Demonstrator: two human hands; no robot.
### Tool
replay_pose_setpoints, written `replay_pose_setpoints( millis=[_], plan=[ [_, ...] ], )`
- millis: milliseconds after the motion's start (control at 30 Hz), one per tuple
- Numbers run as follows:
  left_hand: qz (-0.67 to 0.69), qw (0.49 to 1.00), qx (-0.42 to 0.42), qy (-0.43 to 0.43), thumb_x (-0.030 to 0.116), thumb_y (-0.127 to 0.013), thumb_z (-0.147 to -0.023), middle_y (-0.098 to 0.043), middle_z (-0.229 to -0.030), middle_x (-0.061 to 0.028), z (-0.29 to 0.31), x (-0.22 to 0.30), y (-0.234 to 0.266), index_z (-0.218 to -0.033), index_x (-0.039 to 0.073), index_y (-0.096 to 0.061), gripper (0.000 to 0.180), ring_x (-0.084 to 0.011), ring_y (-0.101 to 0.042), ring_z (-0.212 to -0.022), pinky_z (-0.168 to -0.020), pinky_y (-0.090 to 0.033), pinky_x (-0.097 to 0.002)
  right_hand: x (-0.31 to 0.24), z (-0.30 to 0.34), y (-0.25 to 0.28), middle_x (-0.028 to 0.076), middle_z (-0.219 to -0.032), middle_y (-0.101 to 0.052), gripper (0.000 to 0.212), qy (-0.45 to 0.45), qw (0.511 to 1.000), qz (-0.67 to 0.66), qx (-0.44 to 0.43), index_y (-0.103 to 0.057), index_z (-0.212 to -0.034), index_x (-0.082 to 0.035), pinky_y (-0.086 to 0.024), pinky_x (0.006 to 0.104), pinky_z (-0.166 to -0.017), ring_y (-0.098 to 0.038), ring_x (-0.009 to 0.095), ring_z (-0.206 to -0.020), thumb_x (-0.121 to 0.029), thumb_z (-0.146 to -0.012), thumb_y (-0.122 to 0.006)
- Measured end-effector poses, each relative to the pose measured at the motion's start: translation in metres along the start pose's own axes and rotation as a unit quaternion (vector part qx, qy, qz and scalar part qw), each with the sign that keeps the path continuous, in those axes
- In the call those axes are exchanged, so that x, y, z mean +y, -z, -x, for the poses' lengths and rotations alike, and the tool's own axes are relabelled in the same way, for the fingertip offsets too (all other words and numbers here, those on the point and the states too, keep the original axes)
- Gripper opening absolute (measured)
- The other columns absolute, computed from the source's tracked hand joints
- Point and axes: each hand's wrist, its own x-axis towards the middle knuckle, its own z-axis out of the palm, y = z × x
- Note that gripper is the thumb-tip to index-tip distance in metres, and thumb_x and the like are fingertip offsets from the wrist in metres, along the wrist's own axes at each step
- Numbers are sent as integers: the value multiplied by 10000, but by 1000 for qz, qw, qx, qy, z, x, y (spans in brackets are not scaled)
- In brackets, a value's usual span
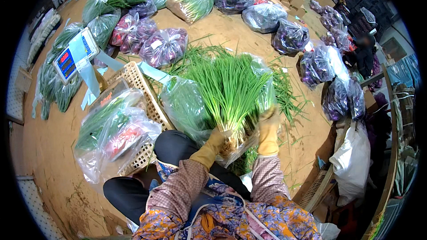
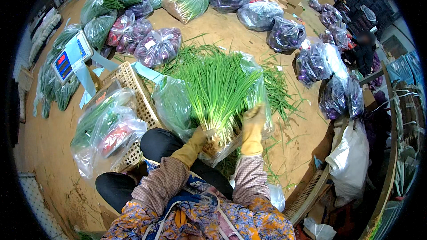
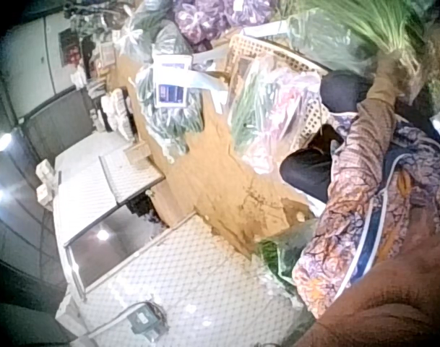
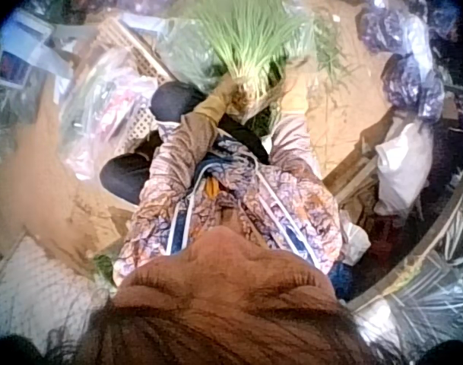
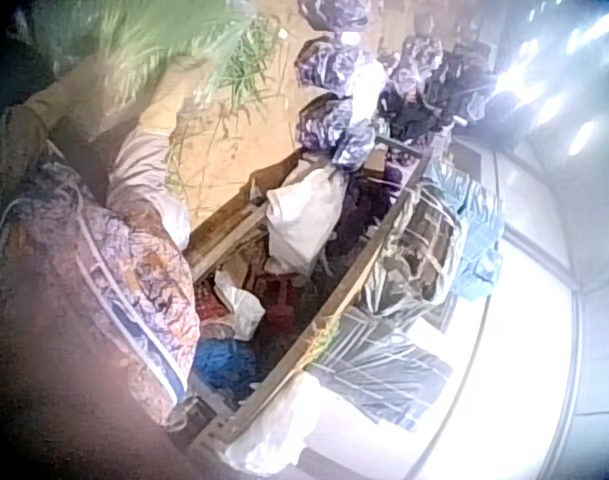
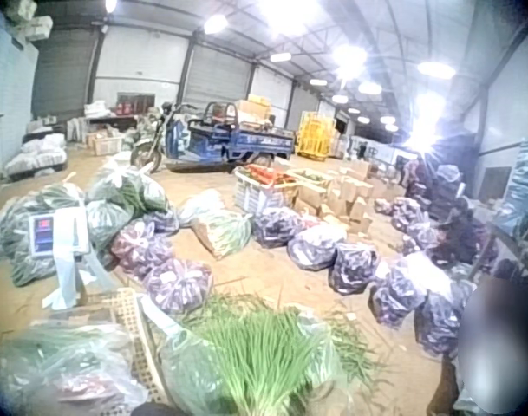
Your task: The person gathers bunches of green onions, places them into plastic bags, and sets the bags on a digital scale to verify the weight.
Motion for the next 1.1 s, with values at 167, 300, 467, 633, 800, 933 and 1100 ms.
replay_pose_setpoints(
  millis=[167,300,467,633,800,933,1100],
  plan=[
    [-6,996,-31,-82,95,-619,-733,-557,-1046,-49,-5,-10,2,-1145,14,-487,439,-163,-519,-936,-826,-406,-285,8,16,-27,18,-697,-551,299,40,954,271,-124,-533,-992,-30,-390,157,-436,-445,63,-499,-292,-846,-544],
    [-96,994,-2,-55,132,-626,-737,-554,-1022,-19,-1,-6,-5,-1138,27,-490,437,-135,-508,-925,-822,-404,-275,42,28,-22,32,-725,-581,186,24,806,551,-214,-578,-941,-27,-396,176,-487,-482,74,-547,-136,-796,-616],
    [-152,985,12,-76,178,-634,-725,-570,-1029,-72,-6,-12,8,-1127,20,-492,455,-167,-530,-925,-818,-408,-279,53,31,-23,54,-693,-588,252,67,681,681,-260,-570,-870,-23,-434,253,-523,-542,124,-603,-223,-758,-674],
    [-208,974,13,-89,240,-646,-718,-568,-1044,-110,-9,-15,5,-1137,17,-482,502,-212,-533,-958,-842,-401,-297,51,28,-36,139,-691,-599,316,151,500,818,-240,-539,-839,-44,-459,341,-589,-583,275,-642,-316,-741,-665],
    [-200,976,24,-80,228,-653,-728,-550,-1072,-75,-5,-11,5,-1145,20,-479,497,-182,-507,-978,-852,-387,-292,49,51,-44,153,-722,-608,284,196,512,802,-237,-548,-891,-64,-461,370,-638,-596,319,-726,-297,-757,-639],
    [-218,973,14,-78,217,-647,-739,-547,-1068,-63,-3,-7,2,-1138,23,-488,471,-168,-496,-977,-860,-376,-291,51,49,-37,120,-676,-606,249,166,556,763,-285,-598,-931,-73,-456,320,-590,-593,234,-641,-270,-781,-618],
    [-246,966,11,-72,252,-641,-736,-530,-1128,-119,-7,-12,7,-1206,17,-427,568,-227,-499,-1046,-890,-373,-302,52,33,-32,62,-602,-583,236,82,579,735,-344,-624,-855,-25,-424,263,-528,-526,127,-547,-254,-801,-602]
  ],
)
